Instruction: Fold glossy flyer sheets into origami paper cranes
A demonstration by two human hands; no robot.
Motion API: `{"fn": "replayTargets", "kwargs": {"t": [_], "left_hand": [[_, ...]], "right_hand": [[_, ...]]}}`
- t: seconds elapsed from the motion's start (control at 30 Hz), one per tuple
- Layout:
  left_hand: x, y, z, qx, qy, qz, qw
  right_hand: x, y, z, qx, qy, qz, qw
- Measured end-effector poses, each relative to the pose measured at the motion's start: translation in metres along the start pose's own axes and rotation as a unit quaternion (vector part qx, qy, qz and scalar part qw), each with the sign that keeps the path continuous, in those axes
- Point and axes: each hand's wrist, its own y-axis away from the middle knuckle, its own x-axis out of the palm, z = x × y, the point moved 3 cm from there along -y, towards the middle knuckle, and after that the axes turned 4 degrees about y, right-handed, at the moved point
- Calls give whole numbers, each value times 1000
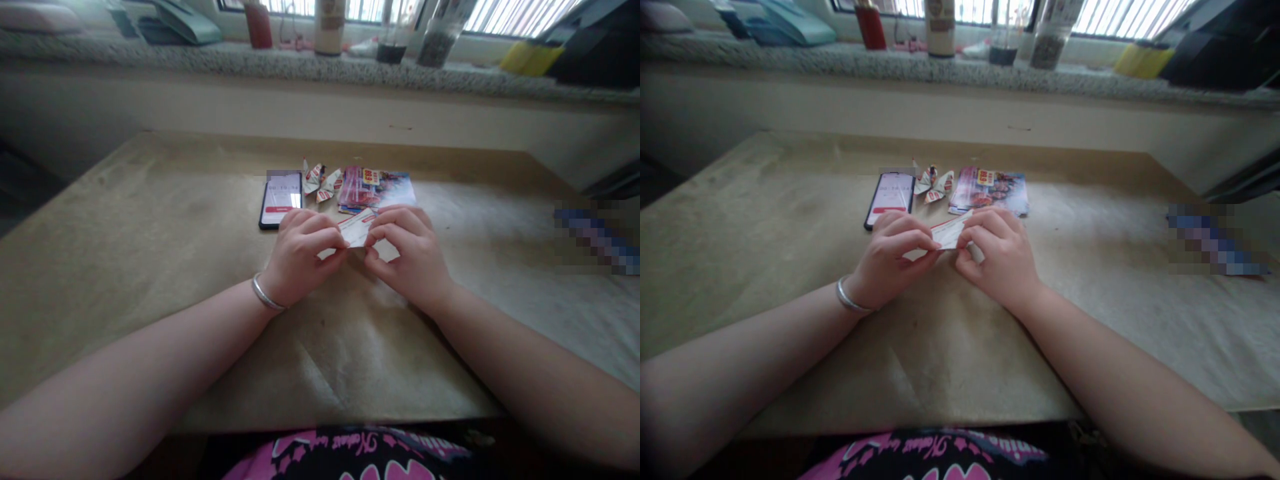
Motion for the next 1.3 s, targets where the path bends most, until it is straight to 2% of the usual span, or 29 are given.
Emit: {"fn": "replayTargets", "kwargs": {"t": [0.7, 0.93, 1.1, 1.3], "left_hand": [[0, 2, 2, -5, -4, -1, 1000], [1, 3, 4, -13, -7, -5, 1000], [0, 2, 3, -8, 10, -20, 1000], [-1, 2, 12, -67, 48, -47, 996]], "right_hand": [[-1, 4, -5, 22, -11, -1, 1000], [-5, 4, -5, 53, -31, -10, 998], [-4, 2, 0, 26, -4, -1, 1000], [-5, 3, -6, 13, -16, -6, 1000]]}}
